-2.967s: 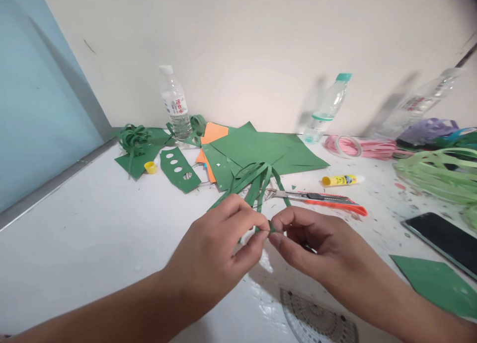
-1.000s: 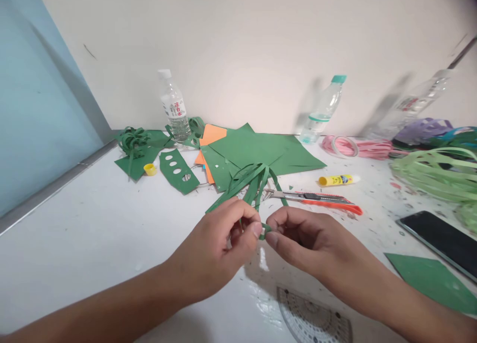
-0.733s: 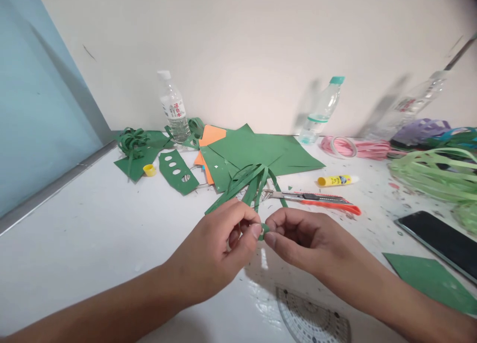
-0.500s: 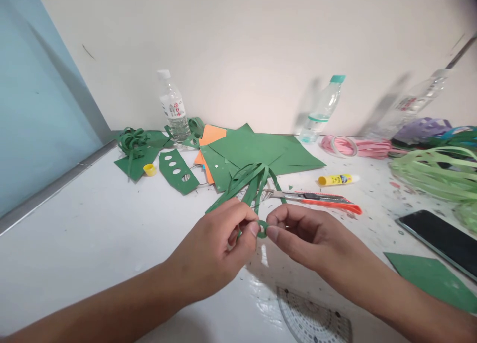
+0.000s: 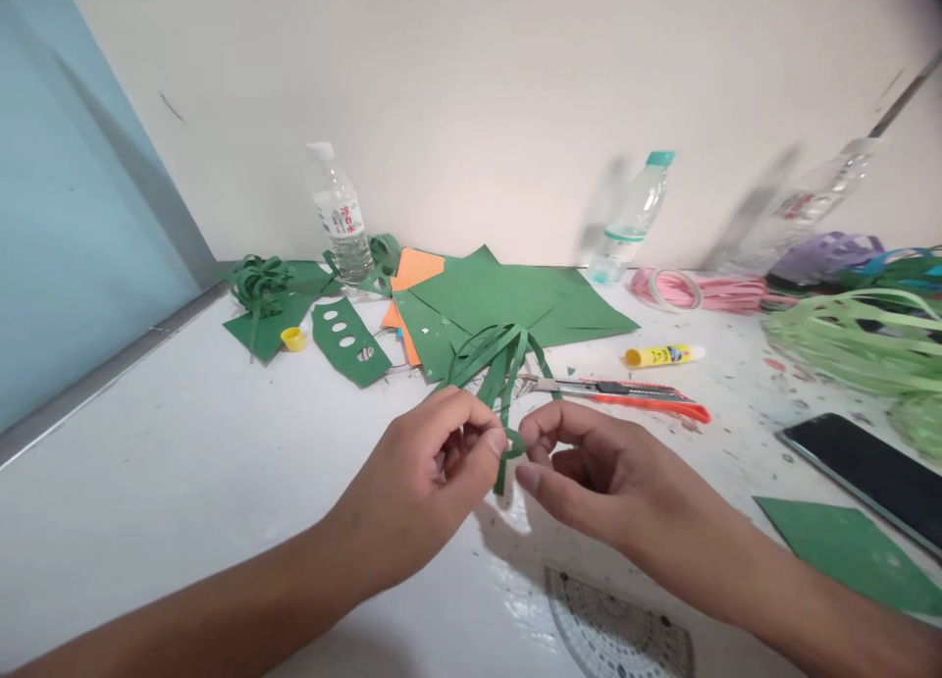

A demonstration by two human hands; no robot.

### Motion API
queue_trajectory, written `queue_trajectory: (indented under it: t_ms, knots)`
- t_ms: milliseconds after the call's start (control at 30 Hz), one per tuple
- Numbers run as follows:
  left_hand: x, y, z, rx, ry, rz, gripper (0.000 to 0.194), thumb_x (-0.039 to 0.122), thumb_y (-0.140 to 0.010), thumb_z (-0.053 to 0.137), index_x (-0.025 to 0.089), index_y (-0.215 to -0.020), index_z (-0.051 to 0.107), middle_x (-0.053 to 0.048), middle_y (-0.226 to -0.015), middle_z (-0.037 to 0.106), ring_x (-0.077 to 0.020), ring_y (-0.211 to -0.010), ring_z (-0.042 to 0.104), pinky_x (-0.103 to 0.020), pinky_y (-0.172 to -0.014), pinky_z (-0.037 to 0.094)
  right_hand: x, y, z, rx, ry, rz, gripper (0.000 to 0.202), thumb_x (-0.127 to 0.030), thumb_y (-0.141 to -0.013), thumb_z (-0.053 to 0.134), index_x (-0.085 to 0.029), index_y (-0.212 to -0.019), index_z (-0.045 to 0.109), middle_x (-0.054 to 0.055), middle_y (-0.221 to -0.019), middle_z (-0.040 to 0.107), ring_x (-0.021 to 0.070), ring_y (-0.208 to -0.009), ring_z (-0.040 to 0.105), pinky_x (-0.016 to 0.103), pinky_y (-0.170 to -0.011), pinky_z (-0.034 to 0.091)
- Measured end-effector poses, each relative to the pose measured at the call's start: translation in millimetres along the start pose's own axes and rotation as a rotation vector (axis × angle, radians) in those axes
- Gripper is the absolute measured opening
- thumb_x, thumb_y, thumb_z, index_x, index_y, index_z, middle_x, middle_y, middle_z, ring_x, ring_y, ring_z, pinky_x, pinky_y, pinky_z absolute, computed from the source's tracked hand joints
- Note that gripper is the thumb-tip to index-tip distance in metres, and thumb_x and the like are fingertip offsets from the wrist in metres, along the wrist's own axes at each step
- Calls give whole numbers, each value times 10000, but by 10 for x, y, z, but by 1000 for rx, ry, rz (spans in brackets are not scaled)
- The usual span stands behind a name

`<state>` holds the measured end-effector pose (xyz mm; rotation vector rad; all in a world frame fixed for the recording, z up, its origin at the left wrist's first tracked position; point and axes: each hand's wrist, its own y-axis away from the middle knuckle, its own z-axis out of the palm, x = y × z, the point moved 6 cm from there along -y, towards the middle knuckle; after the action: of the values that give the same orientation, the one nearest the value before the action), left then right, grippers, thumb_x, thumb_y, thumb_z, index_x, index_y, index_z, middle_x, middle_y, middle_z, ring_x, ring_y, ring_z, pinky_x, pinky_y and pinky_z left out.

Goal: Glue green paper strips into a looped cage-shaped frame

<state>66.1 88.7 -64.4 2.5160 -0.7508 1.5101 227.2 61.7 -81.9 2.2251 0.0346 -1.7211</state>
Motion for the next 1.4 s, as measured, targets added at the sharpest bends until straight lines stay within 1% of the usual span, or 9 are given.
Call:
queue_trajectory:
  t_ms: [200,333,467,567,767,900,1000,1133,1400]
  knots:
    - [-36,10,15,-9,15,-33,217,297,-1048,502,237,-866,605,42,-783,535,-122,-690,491,-243,-604,379,17,-7,-2,-24,12,-14,198,-437,-963,632,-243,-924,624,-57,-664,453,130,-599,333,280,-537,244]
    - [-39,8,14,-12,1,-25,234,308,-1050,498,227,-855,601,32,-787,542,-129,-690,488,-253,-600,377,11,-16,-33,-7,5,-4,203,-429,-974,621,-234,-918,625,-65,-649,432,123,-582,290,282,-527,221]
    - [-46,7,16,-13,7,-40,197,347,-1048,516,245,-923,628,33,-811,573,-136,-708,496,-253,-620,397,1,-27,-27,-11,42,-36,193,-415,-987,612,-238,-911,622,-54,-687,484,127,-610,358,278,-548,265]
    - [-44,3,17,-17,-8,-45,133,302,-1019,554,247,-923,628,39,-821,576,-131,-710,497,-248,-634,405,14,-26,-12,-28,70,-47,205,-428,-994,605,-240,-916,630,-51,-692,506,131,-615,384,280,-553,280]
    - [-39,-4,-1,-7,-25,-60,180,308,-1028,526,227,-895,617,35,-811,550,-131,-696,484,-254,-627,396,-49,-61,-88,40,130,-102,164,-367,-975,607,-235,-879,627,-44,-724,533,137,-636,427,271,-570,314]
    - [-20,-11,-27,14,-33,-69,188,313,-1021,534,215,-887,623,25,-820,568,-138,-700,493,-261,-634,407,-107,-91,-132,58,185,-150,207,-404,-969,601,-231,-858,624,-38,-716,521,130,-593,407,262,-535,309]
    - [37,-18,-100,60,-50,-32,188,303,-1022,521,209,-895,623,14,-834,588,-141,-704,501,-268,-642,414,-122,-123,-203,110,148,-146,275,-477,-970,586,-228,-856,596,-47,-690,484,117,-546,370,252,-500,299]
    - [124,-20,-183,75,-134,37,196,289,-1031,477,203,-921,614,-7,-866,594,-152,-746,519,-282,-671,422,-167,-168,-349,219,105,-185,358,-566,-983,535,-223,-883,553,-29,-747,539,118,-553,409,265,-522,345]
    - [254,20,-95,-115,-245,88,161,239,-955,544,202,-843,653,-5,-808,627,-168,-754,545,-296,-719,446,-282,-153,-573,383,215,-303,392,-604,-968,555,-221,-895,599,-4,-759,583,170,-637,493,310,-605,390]
